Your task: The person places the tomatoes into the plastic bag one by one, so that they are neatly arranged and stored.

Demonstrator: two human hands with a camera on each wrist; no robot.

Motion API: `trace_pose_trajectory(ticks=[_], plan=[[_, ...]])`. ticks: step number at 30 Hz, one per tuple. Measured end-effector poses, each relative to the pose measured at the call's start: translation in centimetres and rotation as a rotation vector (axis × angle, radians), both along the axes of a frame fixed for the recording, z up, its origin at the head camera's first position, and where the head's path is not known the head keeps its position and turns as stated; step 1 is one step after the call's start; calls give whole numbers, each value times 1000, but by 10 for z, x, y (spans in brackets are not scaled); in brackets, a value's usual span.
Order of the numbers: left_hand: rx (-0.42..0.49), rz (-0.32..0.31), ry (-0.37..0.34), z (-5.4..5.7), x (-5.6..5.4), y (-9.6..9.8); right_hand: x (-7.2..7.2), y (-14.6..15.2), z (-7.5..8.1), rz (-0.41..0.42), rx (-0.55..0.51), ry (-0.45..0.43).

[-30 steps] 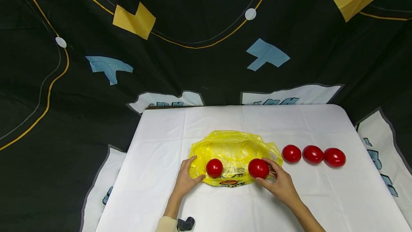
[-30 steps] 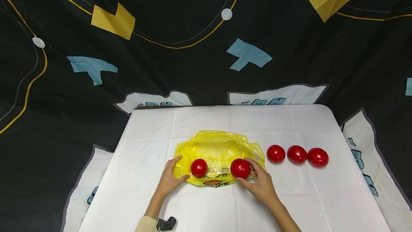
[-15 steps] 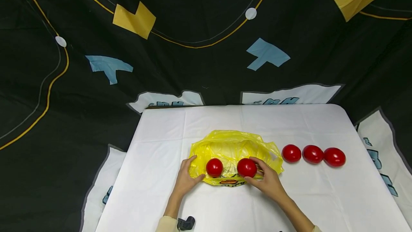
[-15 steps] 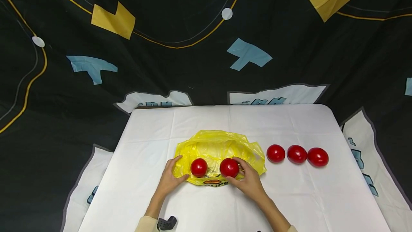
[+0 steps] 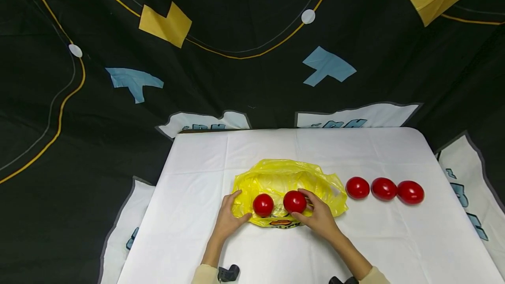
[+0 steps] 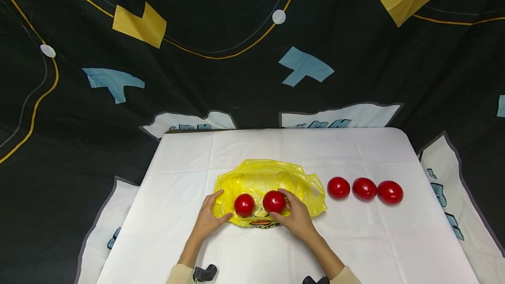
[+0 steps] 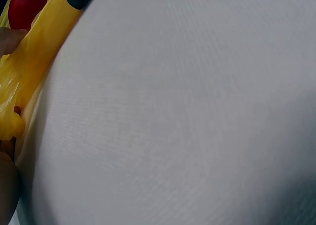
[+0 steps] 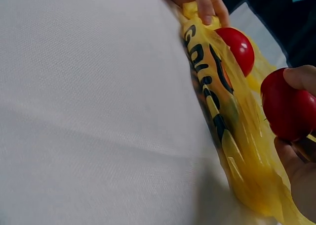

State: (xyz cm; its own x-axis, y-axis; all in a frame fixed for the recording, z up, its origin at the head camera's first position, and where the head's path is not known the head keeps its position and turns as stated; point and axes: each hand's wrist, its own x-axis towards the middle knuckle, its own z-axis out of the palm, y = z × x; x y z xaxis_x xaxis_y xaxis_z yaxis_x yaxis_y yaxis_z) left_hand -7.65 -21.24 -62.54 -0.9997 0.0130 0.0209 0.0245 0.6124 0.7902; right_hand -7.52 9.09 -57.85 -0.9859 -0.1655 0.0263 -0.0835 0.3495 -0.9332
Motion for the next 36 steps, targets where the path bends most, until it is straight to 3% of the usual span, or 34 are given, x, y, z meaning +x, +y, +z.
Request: trace_pose_trajectory(ticks=[16, 26, 36], plan=[[30, -34, -23, 3, -1, 0, -10, -12, -13, 35, -4, -4], [-26, -65, -55, 9, -2, -2, -10, -17, -18, 34, 95, -15], [-97, -100, -116, 18, -7, -3, -11, -20, -23, 48, 107, -19]])
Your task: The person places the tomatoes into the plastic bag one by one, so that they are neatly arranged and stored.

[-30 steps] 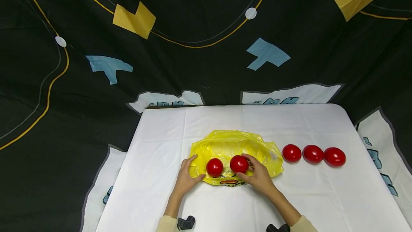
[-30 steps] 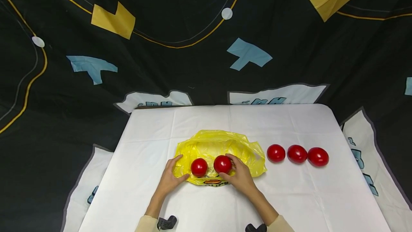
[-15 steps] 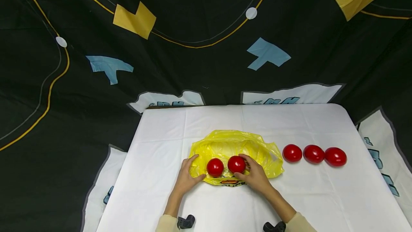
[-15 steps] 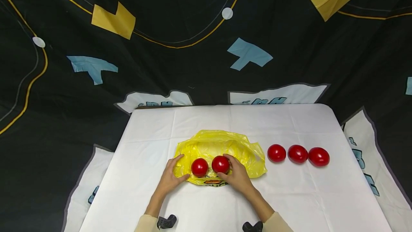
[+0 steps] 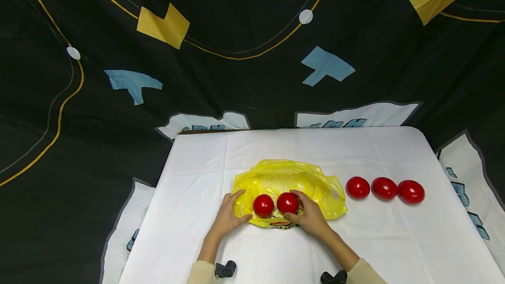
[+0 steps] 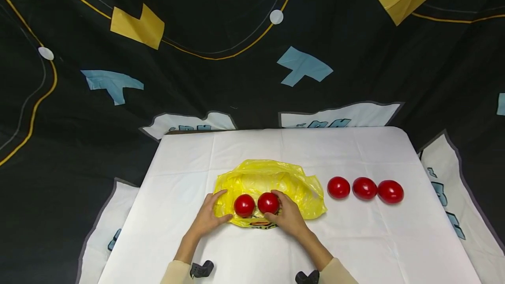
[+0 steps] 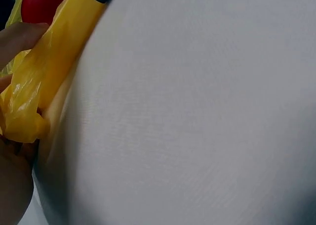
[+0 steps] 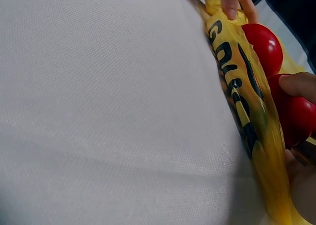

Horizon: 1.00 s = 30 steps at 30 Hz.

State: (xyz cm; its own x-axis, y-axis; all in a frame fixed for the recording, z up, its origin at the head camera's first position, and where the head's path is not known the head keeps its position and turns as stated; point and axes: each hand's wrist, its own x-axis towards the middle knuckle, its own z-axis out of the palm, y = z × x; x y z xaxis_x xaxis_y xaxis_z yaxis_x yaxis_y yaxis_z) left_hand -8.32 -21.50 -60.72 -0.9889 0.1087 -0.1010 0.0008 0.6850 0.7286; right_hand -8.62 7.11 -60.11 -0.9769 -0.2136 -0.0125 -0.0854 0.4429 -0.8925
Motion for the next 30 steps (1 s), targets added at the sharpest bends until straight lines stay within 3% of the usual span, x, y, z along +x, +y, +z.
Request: trace_pose_trajectory(ticks=[16, 30], plan=[[-41, -47, 3, 10, -9, -4, 2, -1, -3, 12, 34, 15], [-28, -54, 15, 4, -11, -5, 5, 0, -7, 21, 67, 91]])
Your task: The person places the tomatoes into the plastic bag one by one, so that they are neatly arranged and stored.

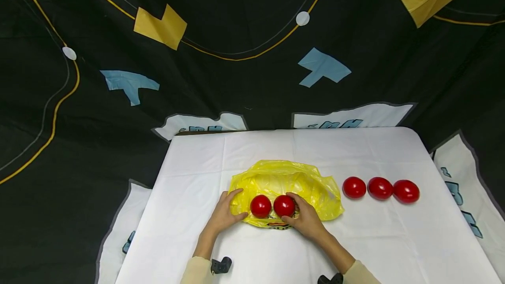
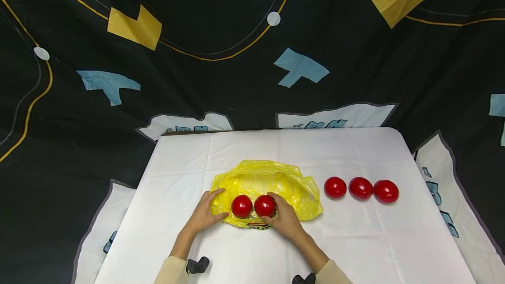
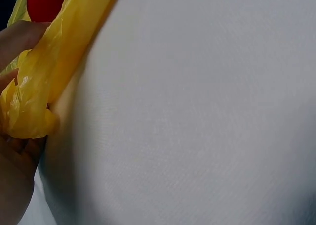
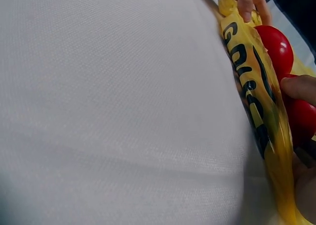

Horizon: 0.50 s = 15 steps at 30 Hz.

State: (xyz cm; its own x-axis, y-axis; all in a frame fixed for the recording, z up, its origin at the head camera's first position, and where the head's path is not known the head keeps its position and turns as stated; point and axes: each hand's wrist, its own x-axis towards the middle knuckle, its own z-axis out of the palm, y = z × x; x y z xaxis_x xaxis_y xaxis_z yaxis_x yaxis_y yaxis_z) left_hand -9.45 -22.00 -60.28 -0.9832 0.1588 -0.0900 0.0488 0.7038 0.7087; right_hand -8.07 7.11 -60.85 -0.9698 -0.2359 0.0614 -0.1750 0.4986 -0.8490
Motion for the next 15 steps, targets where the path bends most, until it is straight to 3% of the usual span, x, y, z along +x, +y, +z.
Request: trace_pose_trajectory(ticks=[9, 15], plan=[[14, 11, -16, -1, 1, 1, 0, -1, -6, 9, 32, 74], [8, 19, -26, -2, 1, 2, 1, -1, -6, 9, 33, 75]])
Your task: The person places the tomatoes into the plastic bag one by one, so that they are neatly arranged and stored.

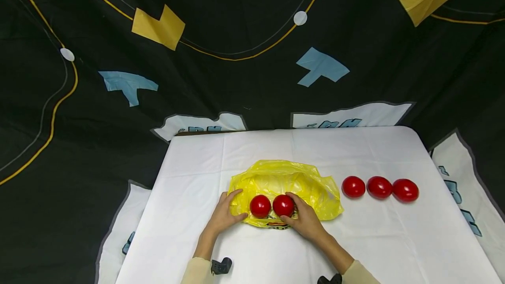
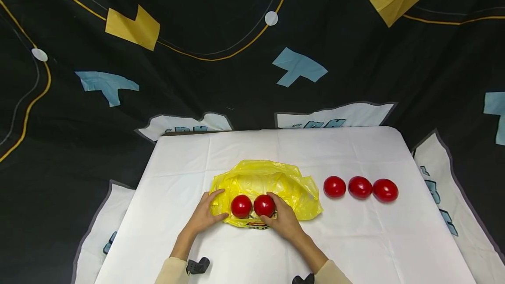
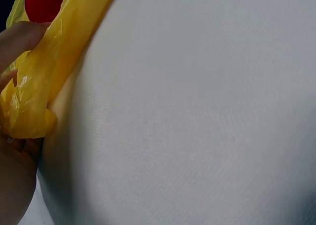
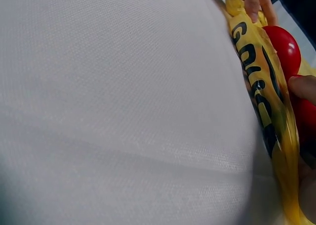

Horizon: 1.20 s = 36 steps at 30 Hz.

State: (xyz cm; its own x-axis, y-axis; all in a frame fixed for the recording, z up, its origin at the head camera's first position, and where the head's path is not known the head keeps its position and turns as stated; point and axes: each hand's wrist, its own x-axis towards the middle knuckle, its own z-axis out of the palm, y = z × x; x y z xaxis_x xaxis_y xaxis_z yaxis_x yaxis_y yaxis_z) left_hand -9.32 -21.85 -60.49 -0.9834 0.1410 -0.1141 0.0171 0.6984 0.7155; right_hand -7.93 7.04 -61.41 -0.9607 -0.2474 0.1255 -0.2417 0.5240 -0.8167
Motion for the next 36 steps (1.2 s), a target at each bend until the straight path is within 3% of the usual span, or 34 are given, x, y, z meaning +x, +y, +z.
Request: trace_pose_trajectory(ticks=[21, 28, 36], plan=[[19, -2, 14, -4, 1, 2, 4, 3, 5, 7, 18, -22], [24, 1, 11, -4, 1, 0, 6, 14, 16, 14, -48, -46], [21, 12, -2, -3, 1, 0, 10, 31, 22, 1, -88, 27]])
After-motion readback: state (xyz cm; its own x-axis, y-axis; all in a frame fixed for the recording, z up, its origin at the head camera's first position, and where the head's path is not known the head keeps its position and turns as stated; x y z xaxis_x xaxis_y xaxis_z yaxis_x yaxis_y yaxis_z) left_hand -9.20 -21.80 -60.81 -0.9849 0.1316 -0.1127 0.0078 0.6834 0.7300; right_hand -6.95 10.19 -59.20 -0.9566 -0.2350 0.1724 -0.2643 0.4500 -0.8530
